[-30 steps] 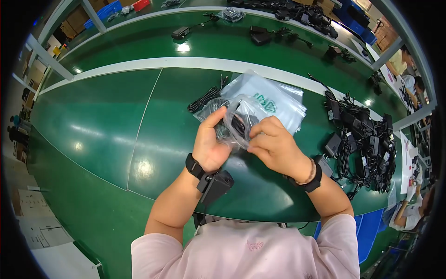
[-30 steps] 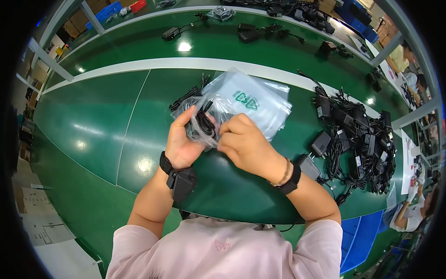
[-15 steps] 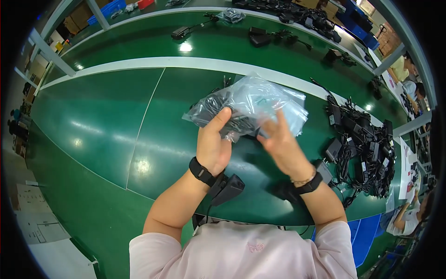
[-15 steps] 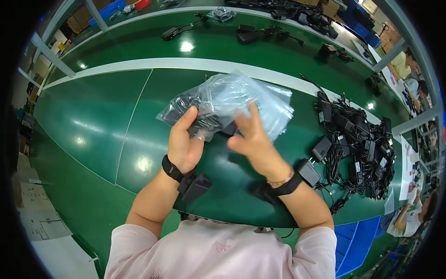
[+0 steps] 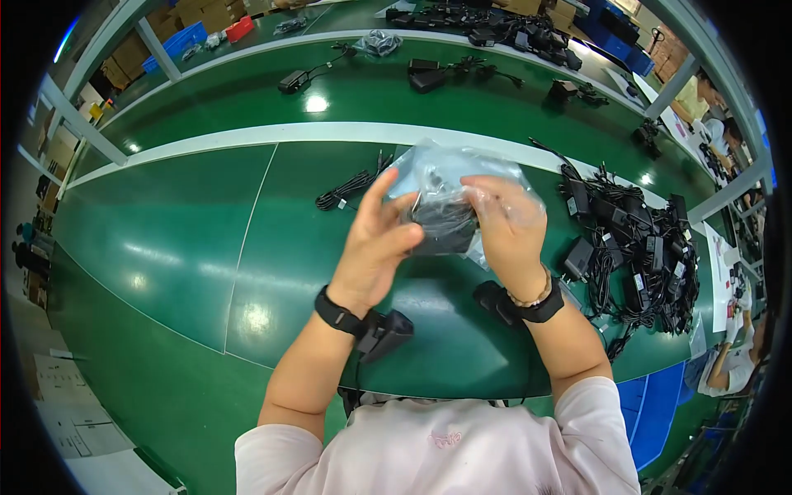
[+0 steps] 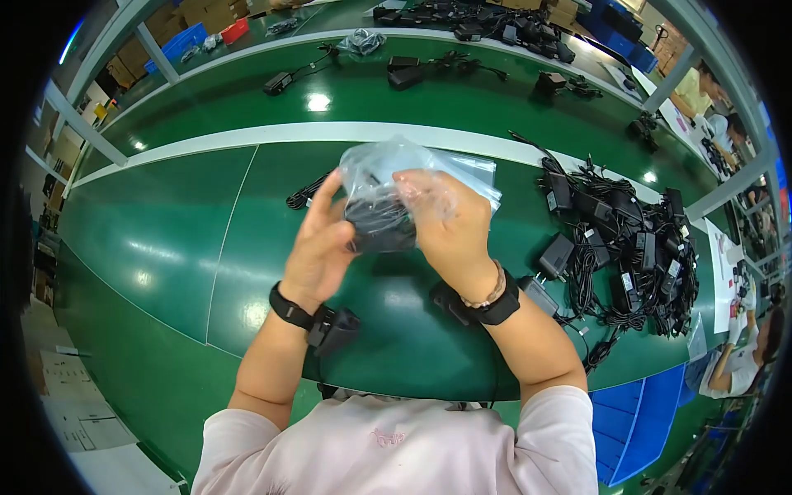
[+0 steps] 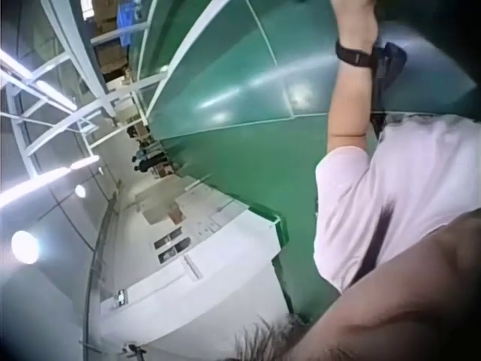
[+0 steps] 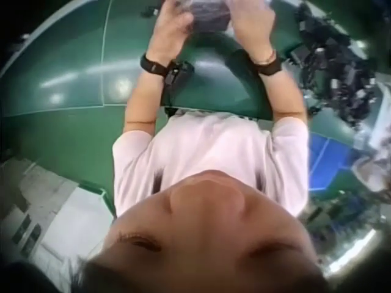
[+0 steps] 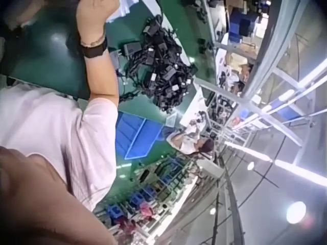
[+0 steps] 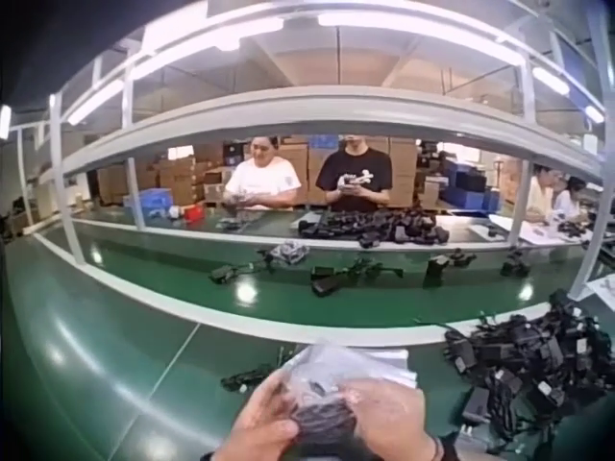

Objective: The person picks up a power adapter and a cable, wraps the cable around the adapter, and places the unit into a plastic bag, repeating this process for several units.

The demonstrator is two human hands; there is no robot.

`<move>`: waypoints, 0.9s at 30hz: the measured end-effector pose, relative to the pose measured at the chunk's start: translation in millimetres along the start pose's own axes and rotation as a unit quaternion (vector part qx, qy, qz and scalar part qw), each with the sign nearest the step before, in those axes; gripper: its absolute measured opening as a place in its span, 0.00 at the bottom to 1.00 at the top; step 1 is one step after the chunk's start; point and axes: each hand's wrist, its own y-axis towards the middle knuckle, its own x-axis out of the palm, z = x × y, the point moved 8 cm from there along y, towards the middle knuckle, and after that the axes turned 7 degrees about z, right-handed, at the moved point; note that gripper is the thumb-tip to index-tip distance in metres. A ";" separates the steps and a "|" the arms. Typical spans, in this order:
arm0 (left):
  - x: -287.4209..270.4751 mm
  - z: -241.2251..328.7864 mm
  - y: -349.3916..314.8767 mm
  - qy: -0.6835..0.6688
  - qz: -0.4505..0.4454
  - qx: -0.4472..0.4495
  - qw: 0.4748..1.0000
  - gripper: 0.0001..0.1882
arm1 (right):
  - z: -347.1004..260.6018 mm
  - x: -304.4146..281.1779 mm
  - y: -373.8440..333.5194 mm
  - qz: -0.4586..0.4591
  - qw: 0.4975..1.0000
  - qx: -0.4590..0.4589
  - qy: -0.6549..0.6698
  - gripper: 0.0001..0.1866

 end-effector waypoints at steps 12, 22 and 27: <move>8.2 44.8 -27.7 0.376 0.081 0.399 0.832 0.05 | 51.3 32.1 -30.8 -0.027 0.883 0.356 0.304 0.10; -6.7 24.1 -6.1 0.275 -0.007 0.235 0.932 0.07 | 62.2 17.5 -34.9 -0.057 0.893 0.379 0.237 0.11; -24.3 6.8 10.2 0.133 0.065 0.005 0.989 0.10 | 41.3 5.2 -20.5 -0.055 0.983 0.162 0.069 0.11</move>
